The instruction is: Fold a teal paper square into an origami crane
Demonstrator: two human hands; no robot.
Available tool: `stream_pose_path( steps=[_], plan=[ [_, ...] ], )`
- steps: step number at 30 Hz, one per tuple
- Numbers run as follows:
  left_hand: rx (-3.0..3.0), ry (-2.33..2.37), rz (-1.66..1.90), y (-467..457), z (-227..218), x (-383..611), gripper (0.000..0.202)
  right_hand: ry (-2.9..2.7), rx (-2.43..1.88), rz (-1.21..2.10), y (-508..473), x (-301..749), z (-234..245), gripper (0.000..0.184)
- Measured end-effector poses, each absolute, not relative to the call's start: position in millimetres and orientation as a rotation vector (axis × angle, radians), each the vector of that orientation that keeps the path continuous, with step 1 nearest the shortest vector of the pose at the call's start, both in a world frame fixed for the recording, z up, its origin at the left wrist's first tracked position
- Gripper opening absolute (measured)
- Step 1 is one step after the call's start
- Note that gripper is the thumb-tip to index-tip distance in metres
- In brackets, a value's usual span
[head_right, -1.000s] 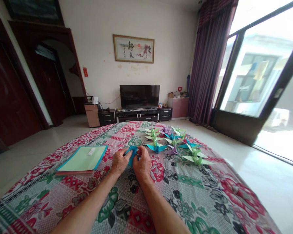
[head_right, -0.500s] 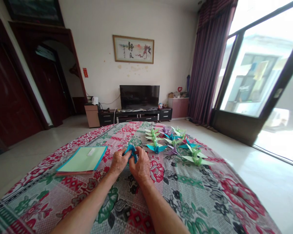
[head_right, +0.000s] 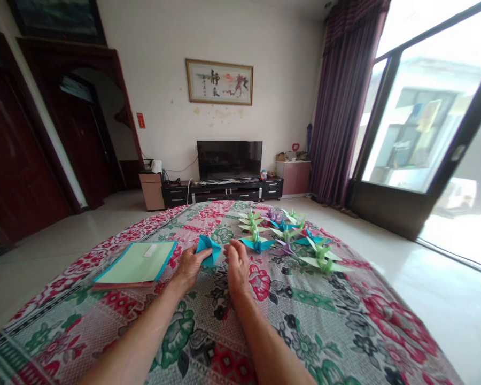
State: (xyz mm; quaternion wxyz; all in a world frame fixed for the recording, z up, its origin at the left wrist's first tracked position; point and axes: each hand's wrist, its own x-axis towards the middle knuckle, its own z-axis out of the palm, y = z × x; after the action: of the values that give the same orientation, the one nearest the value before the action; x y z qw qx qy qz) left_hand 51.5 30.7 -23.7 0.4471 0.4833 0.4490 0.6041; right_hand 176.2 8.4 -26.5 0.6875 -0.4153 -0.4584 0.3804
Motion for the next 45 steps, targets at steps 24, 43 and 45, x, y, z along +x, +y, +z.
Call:
stream_pose_path(
  steps=[24, 43, 45],
  plan=[
    [1.165, 0.902, 1.363, 24, -19, 47, 0.024, -1.055, -0.965, 1.0, 13, 176, -27, 0.024],
    [1.662, 1.205, 1.425, 21, -13, 51, 0.024, -1.234, -1.039, 0.713, 23, 175, -41, 0.034],
    [1.664, 1.212, 1.414, 18, -9, 53, 0.022, -1.22, -1.043, 0.738, 23, 176, -40, 0.034]
  ],
)
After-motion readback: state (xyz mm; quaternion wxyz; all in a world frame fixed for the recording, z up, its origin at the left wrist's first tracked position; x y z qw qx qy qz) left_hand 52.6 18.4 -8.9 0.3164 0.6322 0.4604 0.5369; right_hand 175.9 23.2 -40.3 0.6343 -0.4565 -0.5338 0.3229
